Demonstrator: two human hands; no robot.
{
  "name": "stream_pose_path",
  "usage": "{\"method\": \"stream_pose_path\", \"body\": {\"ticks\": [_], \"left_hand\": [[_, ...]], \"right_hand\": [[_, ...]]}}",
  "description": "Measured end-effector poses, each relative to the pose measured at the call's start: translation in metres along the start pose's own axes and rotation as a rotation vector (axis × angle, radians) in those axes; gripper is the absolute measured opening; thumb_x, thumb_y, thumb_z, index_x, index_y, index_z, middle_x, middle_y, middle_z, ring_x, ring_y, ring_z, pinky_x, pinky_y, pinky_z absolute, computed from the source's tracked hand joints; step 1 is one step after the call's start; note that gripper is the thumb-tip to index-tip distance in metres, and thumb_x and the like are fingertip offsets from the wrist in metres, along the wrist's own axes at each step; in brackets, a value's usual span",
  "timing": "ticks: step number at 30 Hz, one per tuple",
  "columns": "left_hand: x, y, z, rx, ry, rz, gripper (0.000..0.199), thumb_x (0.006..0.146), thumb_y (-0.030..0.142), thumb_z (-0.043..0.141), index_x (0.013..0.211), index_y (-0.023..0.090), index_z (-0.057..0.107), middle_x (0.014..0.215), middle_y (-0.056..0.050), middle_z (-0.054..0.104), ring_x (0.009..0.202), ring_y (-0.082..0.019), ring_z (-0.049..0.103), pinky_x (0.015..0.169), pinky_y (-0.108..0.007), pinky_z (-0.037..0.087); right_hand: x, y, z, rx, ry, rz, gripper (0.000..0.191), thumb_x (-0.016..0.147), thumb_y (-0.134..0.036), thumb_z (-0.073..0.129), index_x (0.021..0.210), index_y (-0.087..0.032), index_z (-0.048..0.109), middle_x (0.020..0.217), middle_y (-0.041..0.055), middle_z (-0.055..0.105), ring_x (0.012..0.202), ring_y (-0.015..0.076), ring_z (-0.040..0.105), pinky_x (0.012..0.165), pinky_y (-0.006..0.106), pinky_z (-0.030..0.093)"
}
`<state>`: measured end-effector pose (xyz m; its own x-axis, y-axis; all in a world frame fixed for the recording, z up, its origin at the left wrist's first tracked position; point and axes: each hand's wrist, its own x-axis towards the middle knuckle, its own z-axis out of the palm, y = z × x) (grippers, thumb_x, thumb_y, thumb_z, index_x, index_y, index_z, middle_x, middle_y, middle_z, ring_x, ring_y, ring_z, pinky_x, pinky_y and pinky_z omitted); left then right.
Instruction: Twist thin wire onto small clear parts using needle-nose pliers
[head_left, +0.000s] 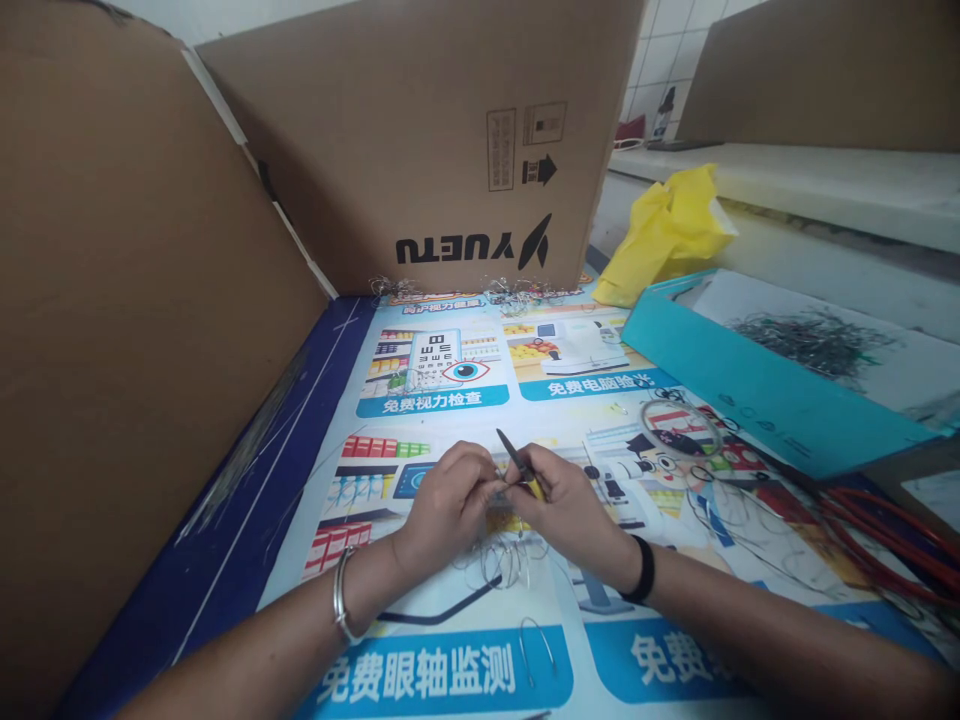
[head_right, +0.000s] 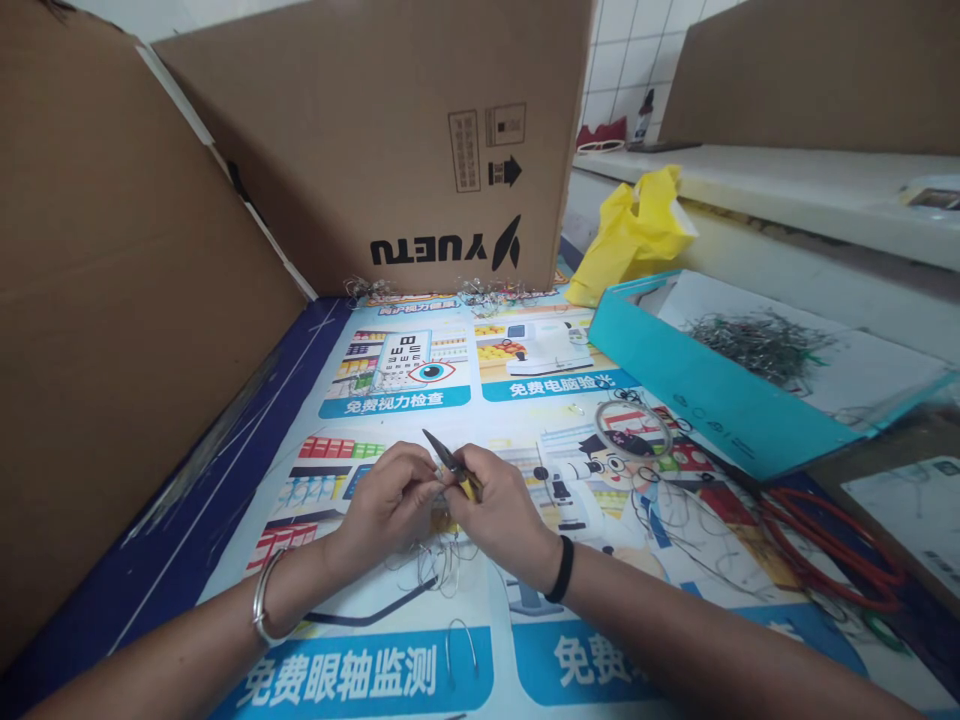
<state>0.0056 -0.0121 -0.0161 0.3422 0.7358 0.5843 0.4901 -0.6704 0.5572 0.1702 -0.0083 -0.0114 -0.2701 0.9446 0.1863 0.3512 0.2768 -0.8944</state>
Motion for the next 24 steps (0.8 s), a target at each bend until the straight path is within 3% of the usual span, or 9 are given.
{"method": "stream_pose_path", "body": {"ticks": [6,13,24], "left_hand": [[-0.0013,-0.0005,-0.0049,0.024,-0.085,-0.088,0.013,0.091,0.024,0.046,0.083,0.018,0.054,0.079,-0.004,0.063,0.073,-0.016,0.057,0.066,-0.028,0.046],[0.0018,-0.0004,-0.0084,0.193,-0.103,-0.021,0.022,0.094,0.028,0.039,0.083,0.018,0.055,0.077,-0.004,0.064,0.074,-0.018,0.056,0.070,-0.034,0.041],[0.0006,-0.0042,-0.0099,0.261,-0.116,0.004,0.021,0.092,0.021,0.037,0.078,0.017,0.052,0.072,-0.005,0.059,0.070,-0.019,0.050,0.067,-0.033,0.039]], "right_hand": [[0.0010,0.0014,-0.0023,0.035,-0.030,0.031,0.005,0.072,-0.015,0.050,0.073,-0.020,0.050,0.067,-0.0045,0.052,0.062,0.0110,0.048,0.057,0.023,0.038],[0.0014,0.0018,-0.0033,0.055,-0.052,0.036,0.002,0.075,-0.019,0.051,0.074,-0.020,0.050,0.071,-0.0027,0.054,0.067,0.0124,0.050,0.063,0.025,0.040],[-0.0002,0.0027,-0.0067,-0.066,-0.085,0.029,0.005,0.072,-0.021,0.055,0.075,-0.020,0.052,0.065,-0.0040,0.052,0.061,0.0112,0.048,0.055,0.022,0.037]]}}
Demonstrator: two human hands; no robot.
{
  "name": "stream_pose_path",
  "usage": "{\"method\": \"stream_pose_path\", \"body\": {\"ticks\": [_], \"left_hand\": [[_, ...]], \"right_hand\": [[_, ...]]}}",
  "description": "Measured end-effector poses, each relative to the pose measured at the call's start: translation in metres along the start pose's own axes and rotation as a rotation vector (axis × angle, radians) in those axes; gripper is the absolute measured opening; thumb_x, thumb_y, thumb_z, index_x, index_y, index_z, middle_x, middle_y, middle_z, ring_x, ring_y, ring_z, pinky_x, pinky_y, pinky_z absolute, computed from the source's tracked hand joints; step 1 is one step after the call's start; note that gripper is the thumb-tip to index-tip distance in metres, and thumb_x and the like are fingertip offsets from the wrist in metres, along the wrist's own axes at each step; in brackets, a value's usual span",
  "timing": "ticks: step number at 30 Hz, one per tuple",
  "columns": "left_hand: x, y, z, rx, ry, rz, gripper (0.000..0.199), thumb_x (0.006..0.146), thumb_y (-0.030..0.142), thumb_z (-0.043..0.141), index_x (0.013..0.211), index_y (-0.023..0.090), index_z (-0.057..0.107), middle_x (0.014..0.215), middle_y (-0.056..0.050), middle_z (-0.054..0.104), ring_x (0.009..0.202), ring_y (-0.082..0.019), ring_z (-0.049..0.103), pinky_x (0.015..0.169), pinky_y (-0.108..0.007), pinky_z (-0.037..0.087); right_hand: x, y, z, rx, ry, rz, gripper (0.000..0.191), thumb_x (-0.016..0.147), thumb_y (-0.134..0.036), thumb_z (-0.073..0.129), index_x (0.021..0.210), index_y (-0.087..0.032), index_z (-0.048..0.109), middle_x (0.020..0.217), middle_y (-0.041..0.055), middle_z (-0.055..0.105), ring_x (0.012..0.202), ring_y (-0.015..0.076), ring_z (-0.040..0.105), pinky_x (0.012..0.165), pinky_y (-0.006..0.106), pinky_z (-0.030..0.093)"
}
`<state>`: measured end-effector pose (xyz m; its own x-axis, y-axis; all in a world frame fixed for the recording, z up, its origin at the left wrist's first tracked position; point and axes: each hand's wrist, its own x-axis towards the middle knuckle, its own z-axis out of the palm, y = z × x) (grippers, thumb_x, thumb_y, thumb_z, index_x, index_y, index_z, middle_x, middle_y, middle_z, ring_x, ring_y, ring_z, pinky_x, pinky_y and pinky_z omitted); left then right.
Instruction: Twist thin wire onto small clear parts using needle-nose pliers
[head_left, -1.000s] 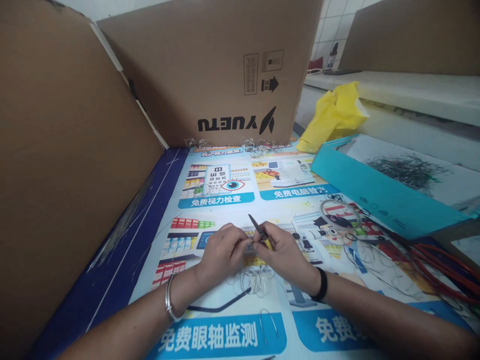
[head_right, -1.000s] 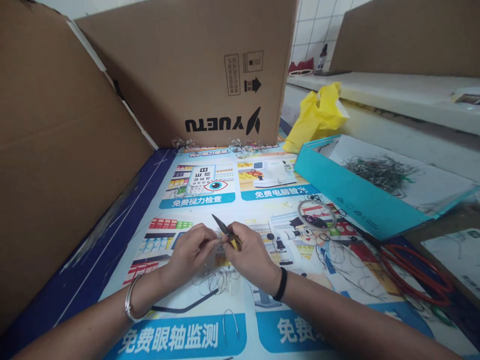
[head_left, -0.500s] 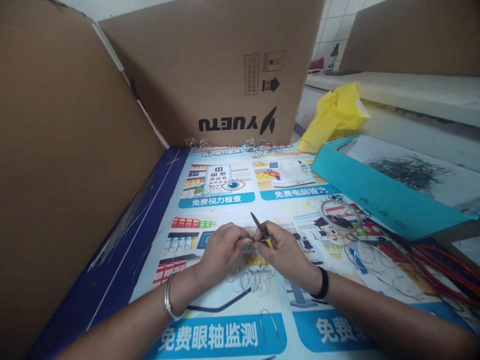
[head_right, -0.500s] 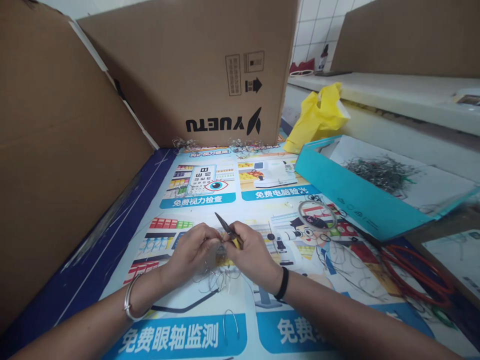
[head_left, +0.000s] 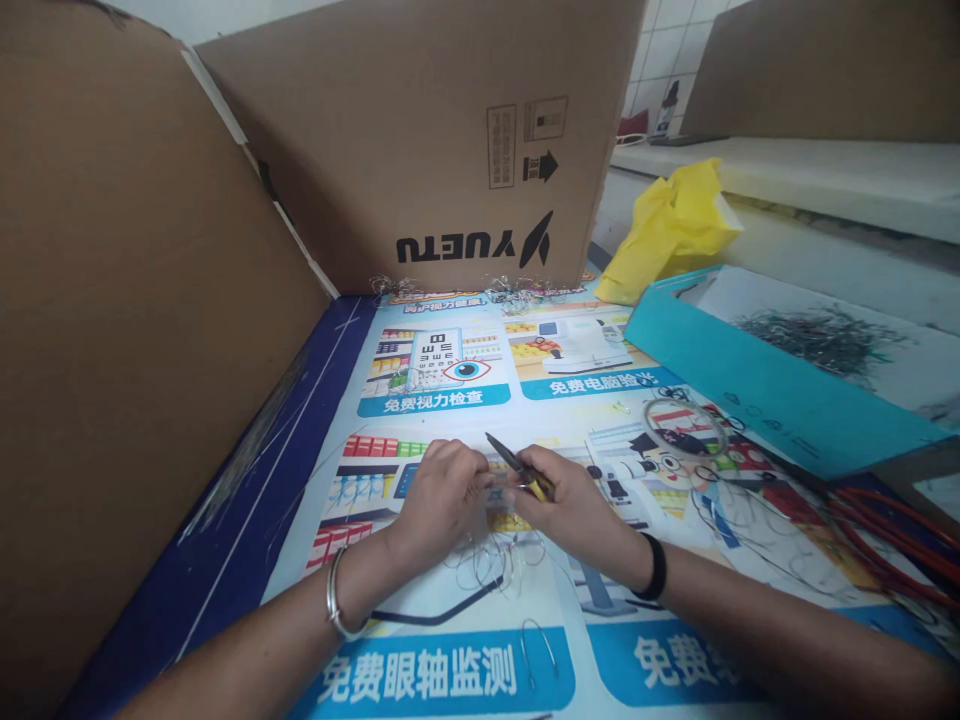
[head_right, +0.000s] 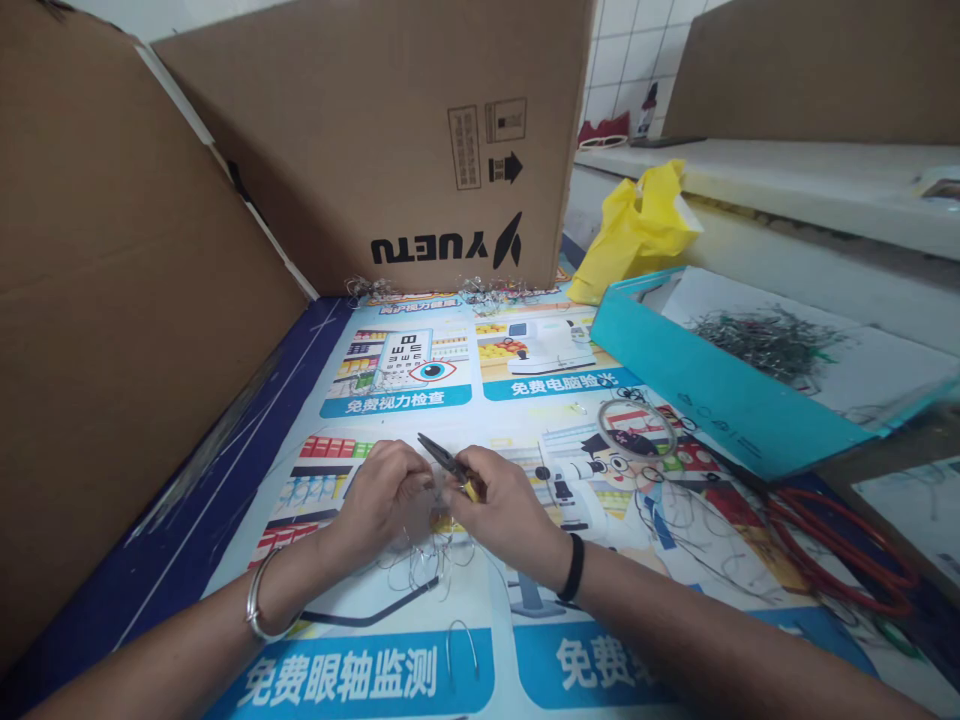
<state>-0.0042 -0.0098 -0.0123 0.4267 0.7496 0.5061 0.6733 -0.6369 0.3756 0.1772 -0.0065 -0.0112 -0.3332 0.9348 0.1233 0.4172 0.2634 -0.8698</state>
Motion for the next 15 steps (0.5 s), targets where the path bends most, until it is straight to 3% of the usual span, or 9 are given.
{"method": "stream_pose_path", "body": {"ticks": [5,15], "left_hand": [[0.000,0.000,-0.002,0.028,0.006,-0.035,0.018,0.091,0.020,0.039,0.077,0.018,0.050,0.072,-0.004,0.059,0.070,-0.019,0.050,0.067,-0.033,0.039],[0.001,-0.001,-0.005,0.053,-0.004,-0.051,0.018,0.091,0.017,0.040,0.076,0.018,0.050,0.072,-0.004,0.059,0.070,-0.019,0.050,0.068,-0.033,0.040]], "right_hand": [[-0.005,0.006,-0.013,-0.245,-0.033,-0.049,0.009,0.072,-0.023,0.059,0.080,-0.020,0.055,0.068,-0.0027,0.054,0.058,0.0118,0.047,0.053,0.023,0.035],[-0.011,0.007,-0.030,-0.689,-0.158,-0.173,0.009,0.081,-0.022,0.054,0.086,-0.018,0.060,0.084,0.0053,0.061,0.080,0.0196,0.056,0.067,0.029,0.040]]}}
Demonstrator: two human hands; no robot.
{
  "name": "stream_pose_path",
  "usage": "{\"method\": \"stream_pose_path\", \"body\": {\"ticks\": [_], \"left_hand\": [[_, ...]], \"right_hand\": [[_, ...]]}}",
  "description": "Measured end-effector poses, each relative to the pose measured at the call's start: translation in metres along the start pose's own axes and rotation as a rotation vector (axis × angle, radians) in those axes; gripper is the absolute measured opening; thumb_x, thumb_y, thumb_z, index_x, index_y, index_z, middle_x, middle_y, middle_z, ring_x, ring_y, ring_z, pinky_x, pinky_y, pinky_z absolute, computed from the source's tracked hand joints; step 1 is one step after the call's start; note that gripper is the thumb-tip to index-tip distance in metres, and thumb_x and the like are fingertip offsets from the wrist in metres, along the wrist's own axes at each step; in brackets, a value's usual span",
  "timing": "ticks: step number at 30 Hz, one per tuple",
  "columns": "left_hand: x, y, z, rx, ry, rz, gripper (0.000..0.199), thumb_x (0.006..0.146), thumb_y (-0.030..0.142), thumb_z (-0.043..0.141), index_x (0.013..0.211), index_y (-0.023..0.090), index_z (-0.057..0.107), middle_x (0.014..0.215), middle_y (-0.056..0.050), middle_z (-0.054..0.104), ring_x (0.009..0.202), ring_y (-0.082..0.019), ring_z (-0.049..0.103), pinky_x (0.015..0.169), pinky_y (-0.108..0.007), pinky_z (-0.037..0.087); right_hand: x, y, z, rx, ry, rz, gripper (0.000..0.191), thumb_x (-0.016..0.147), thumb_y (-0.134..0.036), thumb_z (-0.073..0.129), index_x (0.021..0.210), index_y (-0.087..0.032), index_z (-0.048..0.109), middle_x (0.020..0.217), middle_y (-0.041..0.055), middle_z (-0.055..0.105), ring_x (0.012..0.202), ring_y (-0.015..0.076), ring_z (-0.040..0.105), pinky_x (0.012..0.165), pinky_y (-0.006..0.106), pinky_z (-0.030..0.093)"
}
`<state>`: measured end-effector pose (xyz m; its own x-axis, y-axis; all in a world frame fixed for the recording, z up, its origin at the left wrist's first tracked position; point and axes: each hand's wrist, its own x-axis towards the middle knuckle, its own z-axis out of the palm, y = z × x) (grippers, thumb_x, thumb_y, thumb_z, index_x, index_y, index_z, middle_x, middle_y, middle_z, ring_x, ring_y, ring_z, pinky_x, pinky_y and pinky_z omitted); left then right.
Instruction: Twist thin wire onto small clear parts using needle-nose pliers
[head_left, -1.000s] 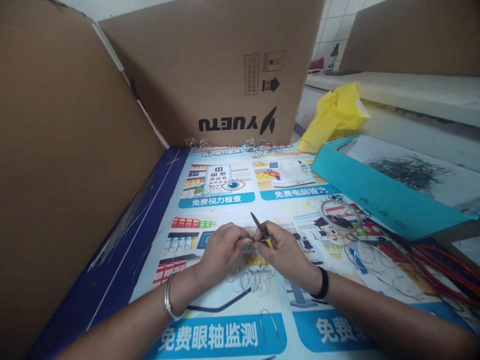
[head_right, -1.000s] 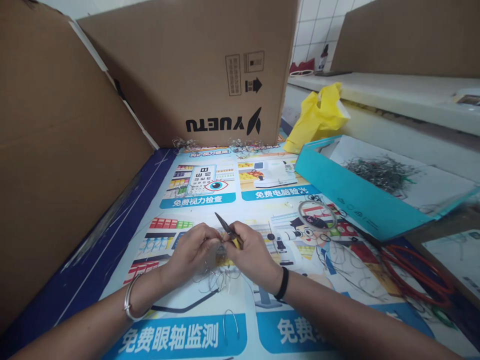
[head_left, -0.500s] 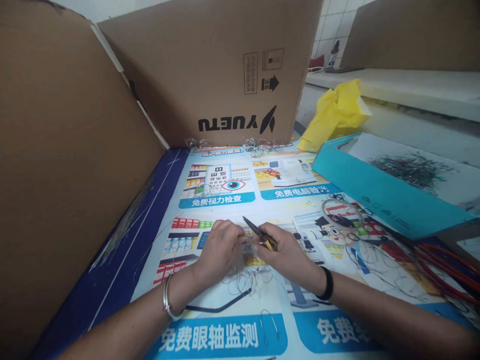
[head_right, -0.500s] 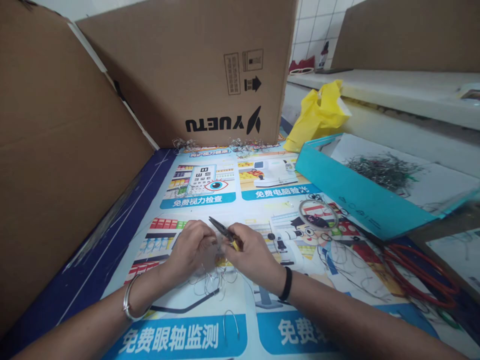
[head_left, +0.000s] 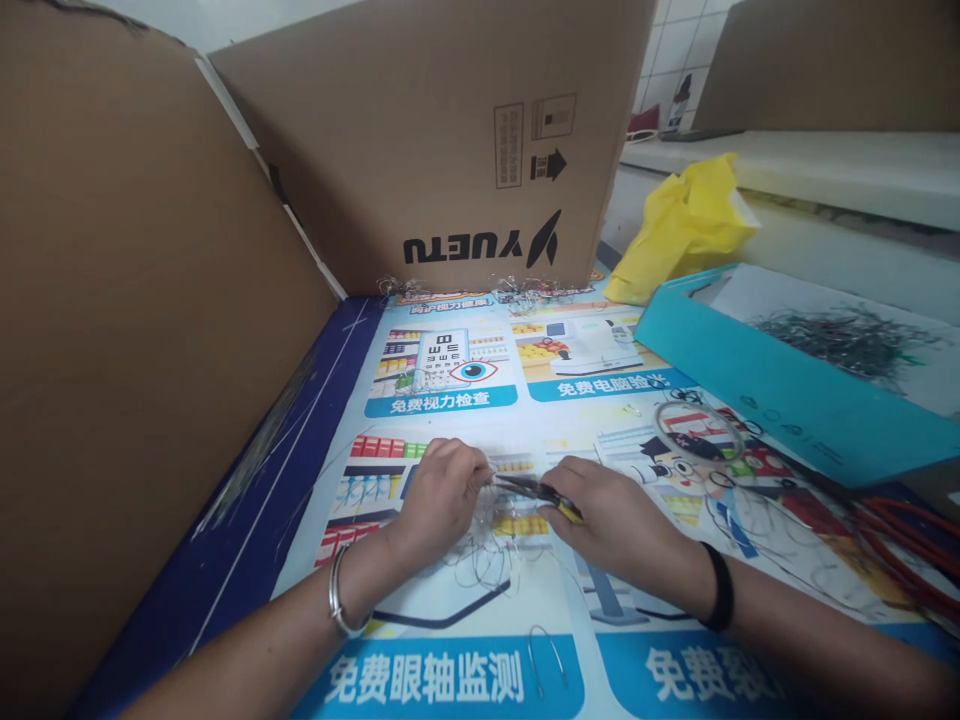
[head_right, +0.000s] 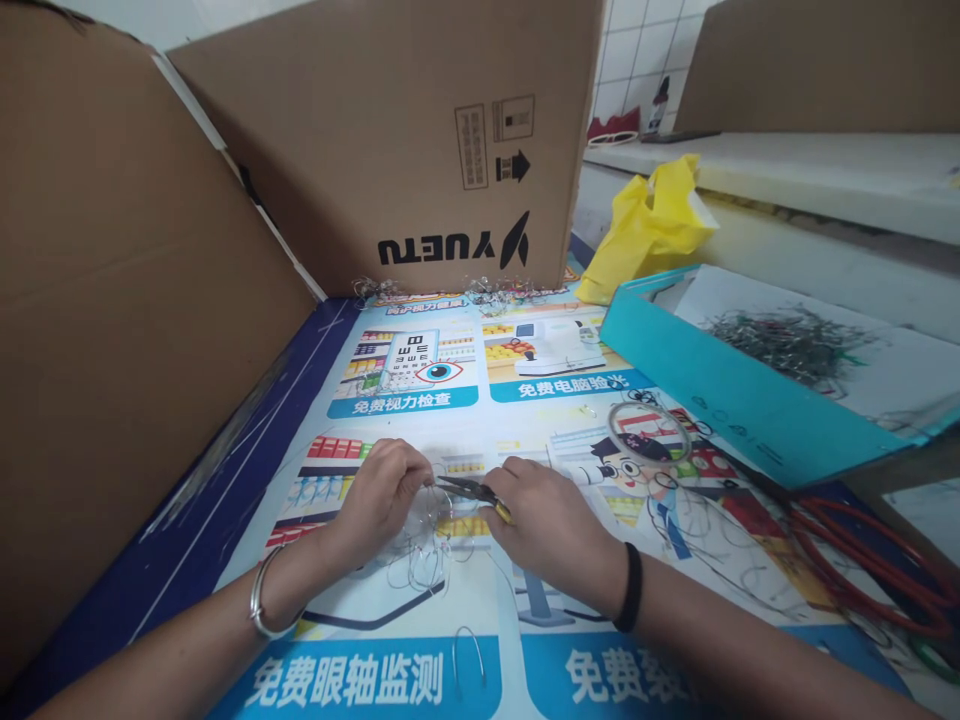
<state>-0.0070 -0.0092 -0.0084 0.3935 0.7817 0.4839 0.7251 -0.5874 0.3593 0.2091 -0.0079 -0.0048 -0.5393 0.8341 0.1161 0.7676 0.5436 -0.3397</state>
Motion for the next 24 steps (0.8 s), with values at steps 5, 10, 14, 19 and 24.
{"method": "stream_pose_path", "body": {"ticks": [5,10,14,19,24], "left_hand": [[-0.0006,-0.0013,0.0002,0.019,-0.002,0.025,0.020,0.092,0.018,0.038,0.077,0.019,0.051,0.073,-0.004,0.059,0.071,-0.019,0.051,0.069,-0.034,0.040],[-0.0004,-0.0016,0.0010,0.030,-0.004,0.028,0.019,0.092,0.019,0.039,0.077,0.019,0.051,0.071,-0.004,0.058,0.070,-0.019,0.050,0.068,-0.033,0.040],[0.0004,-0.0007,0.0003,0.021,-0.006,0.026,0.020,0.091,0.018,0.039,0.076,0.018,0.052,0.071,-0.004,0.059,0.070,-0.019,0.050,0.067,-0.033,0.040],[0.0005,-0.0002,-0.0002,0.002,-0.016,0.010,0.018,0.091,0.019,0.041,0.077,0.018,0.052,0.071,-0.005,0.059,0.071,-0.019,0.050,0.068,-0.033,0.041],[0.0005,-0.0001,0.0002,-0.010,-0.011,-0.009,0.017,0.090,0.020,0.042,0.076,0.018,0.052,0.070,-0.004,0.058,0.070,-0.019,0.050,0.067,-0.033,0.041]], "right_hand": [[-0.0013,0.0002,0.0032,-0.150,0.071,-0.075,0.007,0.082,-0.020,0.053,0.083,-0.018,0.060,0.080,0.0053,0.060,0.076,0.0190,0.054,0.065,0.029,0.037],[-0.0006,0.0032,0.0057,-0.260,0.123,-0.161,0.009,0.082,-0.016,0.050,0.078,-0.019,0.058,0.076,0.0049,0.057,0.071,0.0187,0.050,0.063,0.030,0.033],[-0.0005,0.0046,0.0061,-0.316,0.138,-0.186,0.010,0.079,-0.011,0.052,0.078,-0.019,0.058,0.076,0.0049,0.057,0.072,0.0191,0.049,0.063,0.031,0.031],[-0.0013,0.0039,0.0066,-0.371,0.158,-0.205,0.010,0.078,-0.010,0.053,0.078,-0.019,0.057,0.075,0.0044,0.056,0.070,0.0192,0.048,0.062,0.031,0.028],[-0.0015,0.0034,0.0081,-0.432,0.189,-0.223,0.011,0.078,-0.010,0.052,0.079,-0.020,0.056,0.075,0.0042,0.055,0.069,0.0199,0.046,0.061,0.032,0.025]]}}
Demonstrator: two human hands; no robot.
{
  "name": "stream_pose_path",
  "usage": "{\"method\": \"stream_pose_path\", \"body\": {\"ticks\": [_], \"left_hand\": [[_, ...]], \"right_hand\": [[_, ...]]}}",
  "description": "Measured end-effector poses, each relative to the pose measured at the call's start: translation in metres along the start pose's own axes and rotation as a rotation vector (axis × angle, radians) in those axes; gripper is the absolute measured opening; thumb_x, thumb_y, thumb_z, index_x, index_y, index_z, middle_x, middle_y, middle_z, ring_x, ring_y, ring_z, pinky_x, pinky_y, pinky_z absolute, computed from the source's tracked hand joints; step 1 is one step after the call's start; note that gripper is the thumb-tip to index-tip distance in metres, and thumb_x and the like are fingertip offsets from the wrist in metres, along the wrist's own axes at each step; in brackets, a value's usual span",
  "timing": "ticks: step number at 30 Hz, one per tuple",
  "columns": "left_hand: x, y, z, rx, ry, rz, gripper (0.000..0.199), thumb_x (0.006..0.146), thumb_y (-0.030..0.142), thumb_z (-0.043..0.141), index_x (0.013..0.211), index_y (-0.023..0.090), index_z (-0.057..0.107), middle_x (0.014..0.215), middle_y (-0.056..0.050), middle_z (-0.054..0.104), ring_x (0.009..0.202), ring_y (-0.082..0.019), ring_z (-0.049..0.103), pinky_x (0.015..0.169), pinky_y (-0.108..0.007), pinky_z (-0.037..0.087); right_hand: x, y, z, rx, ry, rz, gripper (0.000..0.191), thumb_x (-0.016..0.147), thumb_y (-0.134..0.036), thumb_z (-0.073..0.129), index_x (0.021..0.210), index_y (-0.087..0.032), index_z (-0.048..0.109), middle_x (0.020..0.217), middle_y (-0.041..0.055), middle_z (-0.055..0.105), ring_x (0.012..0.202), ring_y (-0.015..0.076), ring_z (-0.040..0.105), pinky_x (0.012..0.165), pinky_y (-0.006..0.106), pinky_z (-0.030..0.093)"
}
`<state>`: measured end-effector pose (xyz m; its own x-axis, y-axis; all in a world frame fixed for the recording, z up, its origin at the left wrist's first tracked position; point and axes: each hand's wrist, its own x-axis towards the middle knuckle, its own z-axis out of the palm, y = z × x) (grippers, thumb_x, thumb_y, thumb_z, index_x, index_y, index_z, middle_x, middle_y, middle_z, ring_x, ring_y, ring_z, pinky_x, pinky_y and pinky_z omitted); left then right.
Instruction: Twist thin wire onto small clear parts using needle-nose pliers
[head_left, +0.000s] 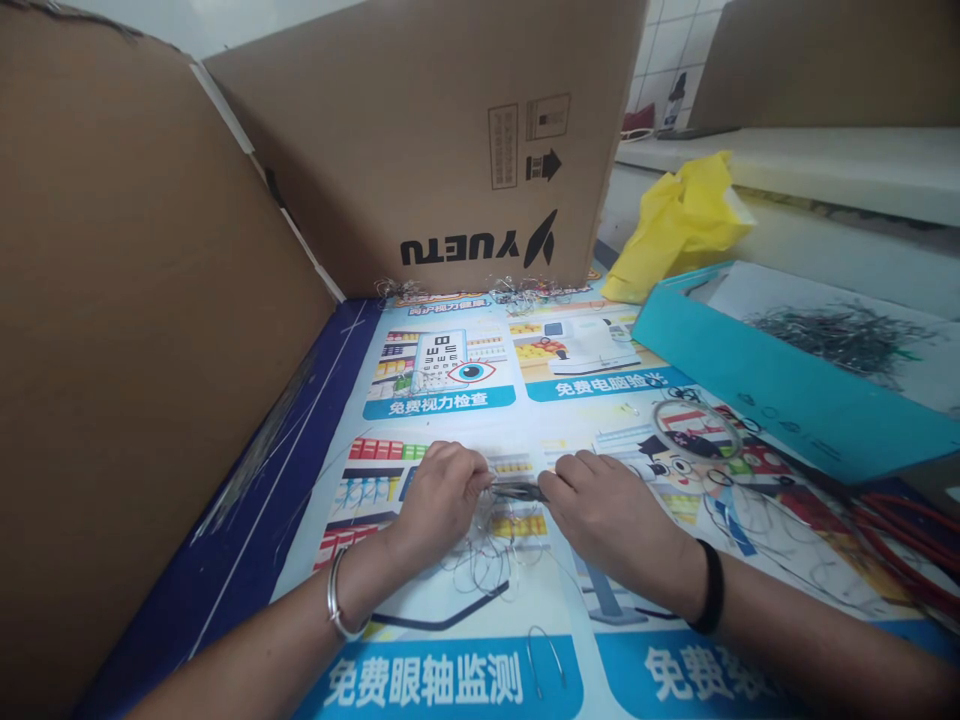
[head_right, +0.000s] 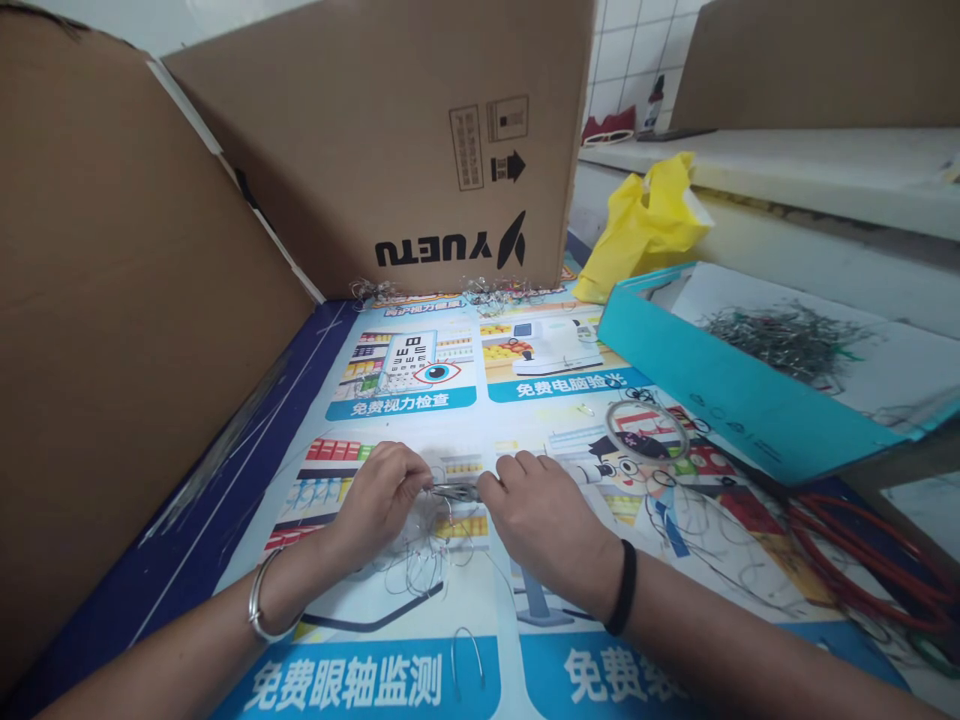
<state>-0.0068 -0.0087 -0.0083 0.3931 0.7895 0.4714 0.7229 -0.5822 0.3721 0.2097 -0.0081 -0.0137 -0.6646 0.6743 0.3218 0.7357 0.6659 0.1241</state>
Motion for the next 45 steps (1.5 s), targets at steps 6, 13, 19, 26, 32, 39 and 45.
{"method": "stream_pose_path", "body": {"ticks": [6,13,19,26,32,39,45], "left_hand": [[0.000,0.000,0.000,-0.022,0.021,-0.004,0.017,0.091,0.021,0.042,0.076,0.018,0.050,0.070,-0.003,0.058,0.069,-0.019,0.050,0.066,-0.032,0.041],[-0.002,-0.001,0.001,-0.046,0.040,0.016,0.016,0.091,0.021,0.042,0.077,0.019,0.048,0.070,-0.003,0.058,0.069,-0.017,0.049,0.065,-0.031,0.041],[-0.002,-0.003,0.001,-0.054,0.065,0.038,0.015,0.091,0.021,0.043,0.077,0.019,0.049,0.070,-0.003,0.058,0.069,-0.017,0.050,0.066,-0.031,0.042],[-0.002,-0.002,0.001,-0.084,0.053,0.064,0.016,0.091,0.021,0.042,0.078,0.019,0.049,0.071,-0.003,0.059,0.069,-0.017,0.050,0.067,-0.031,0.042],[-0.002,-0.001,0.000,-0.117,0.019,0.019,0.016,0.092,0.024,0.041,0.080,0.019,0.050,0.072,-0.002,0.059,0.070,-0.016,0.052,0.067,-0.029,0.043],[-0.002,-0.001,0.000,-0.101,0.016,0.035,0.018,0.093,0.026,0.040,0.078,0.019,0.050,0.071,-0.002,0.059,0.070,-0.017,0.052,0.068,-0.030,0.043],[-0.003,0.000,0.000,-0.083,0.055,0.047,0.017,0.092,0.024,0.041,0.078,0.019,0.049,0.071,-0.002,0.059,0.069,-0.017,0.052,0.065,-0.029,0.042]], "right_hand": [[-0.001,0.000,0.001,0.000,0.023,0.008,0.011,0.078,-0.010,0.054,0.078,-0.020,0.057,0.074,0.0042,0.055,0.069,0.0194,0.045,0.061,0.032,0.024],[0.000,0.000,0.002,0.059,0.024,0.012,0.011,0.078,-0.010,0.054,0.077,-0.020,0.057,0.073,0.0030,0.055,0.067,0.0180,0.044,0.059,0.030,0.023],[0.003,0.003,-0.002,0.166,-0.038,0.049,0.005,0.081,-0.017,0.055,0.077,-0.020,0.057,0.075,0.0031,0.057,0.070,0.0173,0.048,0.060,0.029,0.026],[0.006,0.009,-0.004,0.199,-0.058,0.017,0.003,0.081,-0.019,0.055,0.079,-0.019,0.057,0.080,0.0039,0.056,0.076,0.0178,0.047,0.066,0.029,0.029],[0.007,0.013,-0.005,0.237,-0.074,-0.024,0.002,0.080,-0.019,0.055,0.080,-0.019,0.057,0.082,0.0039,0.055,0.078,0.0175,0.047,0.067,0.029,0.030],[0.007,0.014,-0.004,0.157,-0.024,-0.077,0.007,0.077,-0.011,0.053,0.076,-0.018,0.055,0.077,0.0040,0.055,0.073,0.0175,0.044,0.064,0.029,0.026],[0.006,0.012,-0.003,0.075,0.023,-0.094,0.009,0.079,-0.011,0.051,0.076,-0.019,0.054,0.074,0.0039,0.053,0.070,0.0179,0.040,0.062,0.030,0.024]]}}
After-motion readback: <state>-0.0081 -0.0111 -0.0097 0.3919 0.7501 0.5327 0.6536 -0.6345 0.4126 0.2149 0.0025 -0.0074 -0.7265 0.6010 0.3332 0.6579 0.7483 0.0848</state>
